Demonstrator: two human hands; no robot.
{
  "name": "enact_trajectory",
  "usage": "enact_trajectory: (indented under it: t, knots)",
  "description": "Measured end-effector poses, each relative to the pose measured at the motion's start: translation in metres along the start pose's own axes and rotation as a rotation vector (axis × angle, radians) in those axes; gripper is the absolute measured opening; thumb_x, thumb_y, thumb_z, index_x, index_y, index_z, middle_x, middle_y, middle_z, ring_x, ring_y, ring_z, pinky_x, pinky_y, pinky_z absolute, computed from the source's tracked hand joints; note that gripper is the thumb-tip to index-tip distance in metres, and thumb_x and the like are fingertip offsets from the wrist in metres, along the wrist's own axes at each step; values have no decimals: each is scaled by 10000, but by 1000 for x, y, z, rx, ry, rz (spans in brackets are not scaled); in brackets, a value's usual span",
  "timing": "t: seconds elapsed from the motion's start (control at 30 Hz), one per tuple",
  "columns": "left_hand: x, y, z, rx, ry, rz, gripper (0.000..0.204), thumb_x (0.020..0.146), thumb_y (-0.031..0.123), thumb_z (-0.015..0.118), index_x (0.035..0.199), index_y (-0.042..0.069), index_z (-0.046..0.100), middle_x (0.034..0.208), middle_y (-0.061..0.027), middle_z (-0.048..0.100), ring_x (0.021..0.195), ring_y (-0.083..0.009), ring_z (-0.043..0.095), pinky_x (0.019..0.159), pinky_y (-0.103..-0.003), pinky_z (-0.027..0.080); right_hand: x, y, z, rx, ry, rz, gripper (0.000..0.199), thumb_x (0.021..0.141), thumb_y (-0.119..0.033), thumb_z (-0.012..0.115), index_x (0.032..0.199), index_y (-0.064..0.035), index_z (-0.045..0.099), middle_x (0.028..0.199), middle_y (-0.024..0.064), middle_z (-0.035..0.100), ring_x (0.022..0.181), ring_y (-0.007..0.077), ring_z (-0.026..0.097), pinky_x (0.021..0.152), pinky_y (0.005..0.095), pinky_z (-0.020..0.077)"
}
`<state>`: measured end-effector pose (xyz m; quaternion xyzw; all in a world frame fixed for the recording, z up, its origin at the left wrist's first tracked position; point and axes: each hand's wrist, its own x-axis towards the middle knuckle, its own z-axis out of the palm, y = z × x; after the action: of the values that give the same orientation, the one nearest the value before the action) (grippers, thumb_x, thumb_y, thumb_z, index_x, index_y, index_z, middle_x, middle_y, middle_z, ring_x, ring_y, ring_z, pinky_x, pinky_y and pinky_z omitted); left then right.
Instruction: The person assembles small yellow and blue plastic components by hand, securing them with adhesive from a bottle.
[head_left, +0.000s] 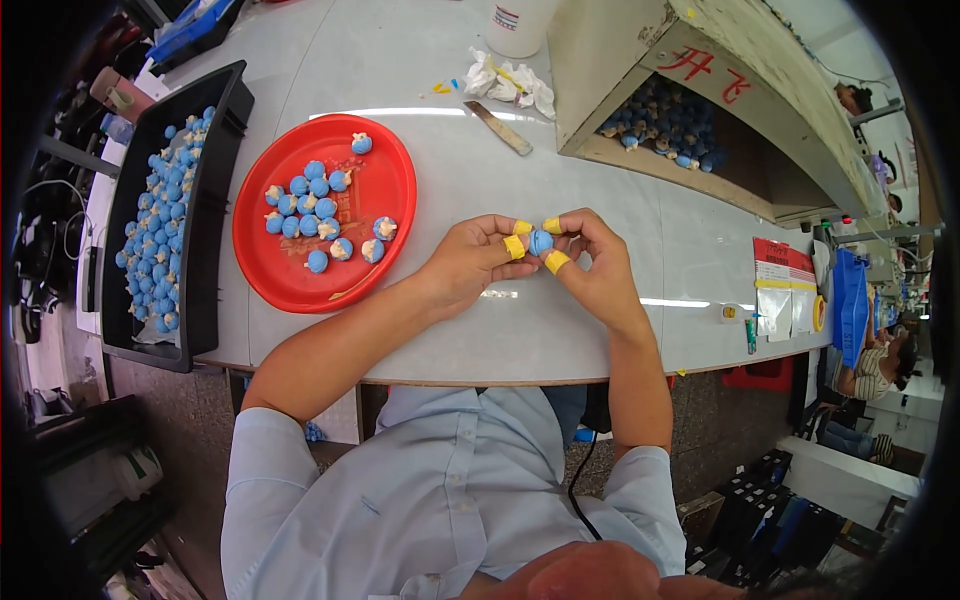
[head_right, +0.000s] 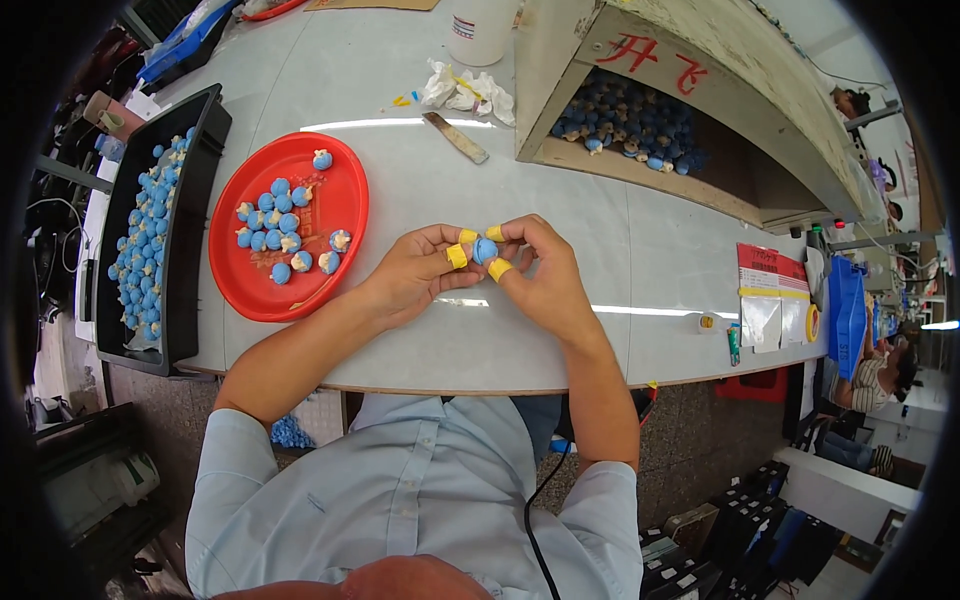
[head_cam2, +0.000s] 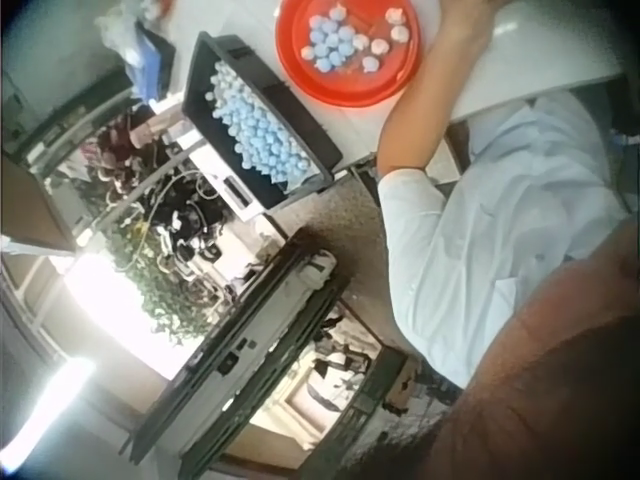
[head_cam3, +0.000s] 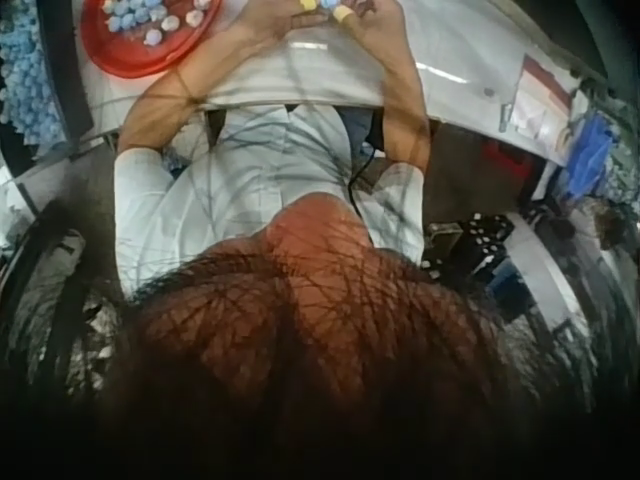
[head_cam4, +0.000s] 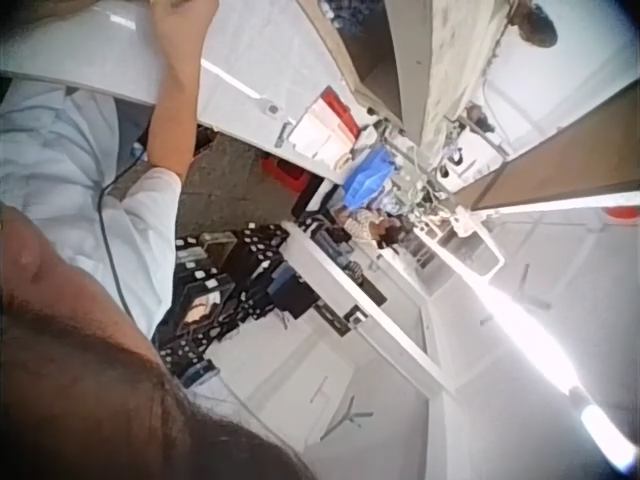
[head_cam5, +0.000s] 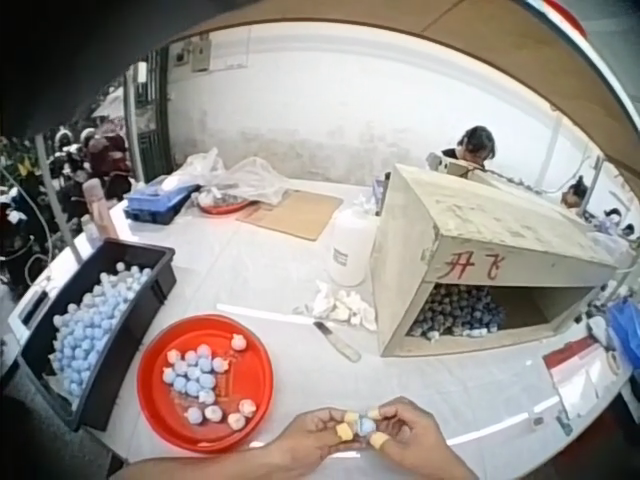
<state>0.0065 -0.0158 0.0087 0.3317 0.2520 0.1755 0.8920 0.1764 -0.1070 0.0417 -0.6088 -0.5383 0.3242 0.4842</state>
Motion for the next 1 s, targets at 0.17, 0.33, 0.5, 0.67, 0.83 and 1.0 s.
enact_trajectory:
  t: [0.17, 0.33, 0.5, 0.67, 0.83, 1.0]
  knots:
    - [-1, 0, 0, 8, -10, 12, 230, 926, 104, 609, 1115, -6, 538, 1093, -111, 614, 981, -184, 635, 859, -282, 543, 0, -3, -3, -97, -32, -45, 261, 727, 51, 645, 972, -31, 608, 936, 24, 593, 805, 96, 530, 700, 241, 406]
    - [0, -1, 0, 17, -22, 36, 212, 921, 100, 617, 1094, 3, 544, 1084, -110, 621, 990, -188, 637, 851, -284, 547, 0, -10, -5, -129, -38, -48, 250, 717, 53, 646, 952, -27, 611, 927, 35, 597, 802, 114, 531, 718, 255, 408]
    - [0, -3, -1, 24, -18, 73, 204, 915, 93, 623, 1081, 0, 551, 1076, -106, 620, 994, -189, 634, 851, -287, 553, 1, -12, -5, -189, -45, -72, 238, 708, 47, 669, 931, -15, 610, 901, 52, 601, 811, 147, 578, 713, 276, 432]
    - [-1, -3, 0, 11, 0, 44, 199, 911, 77, 619, 1075, -13, 554, 1082, -110, 613, 995, -187, 631, 859, -290, 554, -3, -12, 1, -152, 6, -73, 236, 704, 63, 666, 923, -4, 605, 902, 74, 606, 805, 161, 587, 749, 276, 456]
    - [-1, -4, 1, 31, 15, 63, 184, 906, 58, 614, 1063, -22, 559, 1076, -113, 614, 985, -184, 633, 862, -290, 554, -2, -4, 0, -90, 8, -37, 231, 704, 72, 668, 916, 12, 598, 917, 85, 609, 808, 168, 591, 783, 279, 476]
    - [0, -6, -1, 24, -5, 87, 161, 908, 60, 614, 1040, -20, 569, 1070, -114, 618, 962, -186, 643, 863, -289, 553, 0, -4, -2, -77, -40, -59, 220, 717, 82, 664, 919, 23, 599, 936, 83, 613, 829, 162, 588, 791, 271, 474]
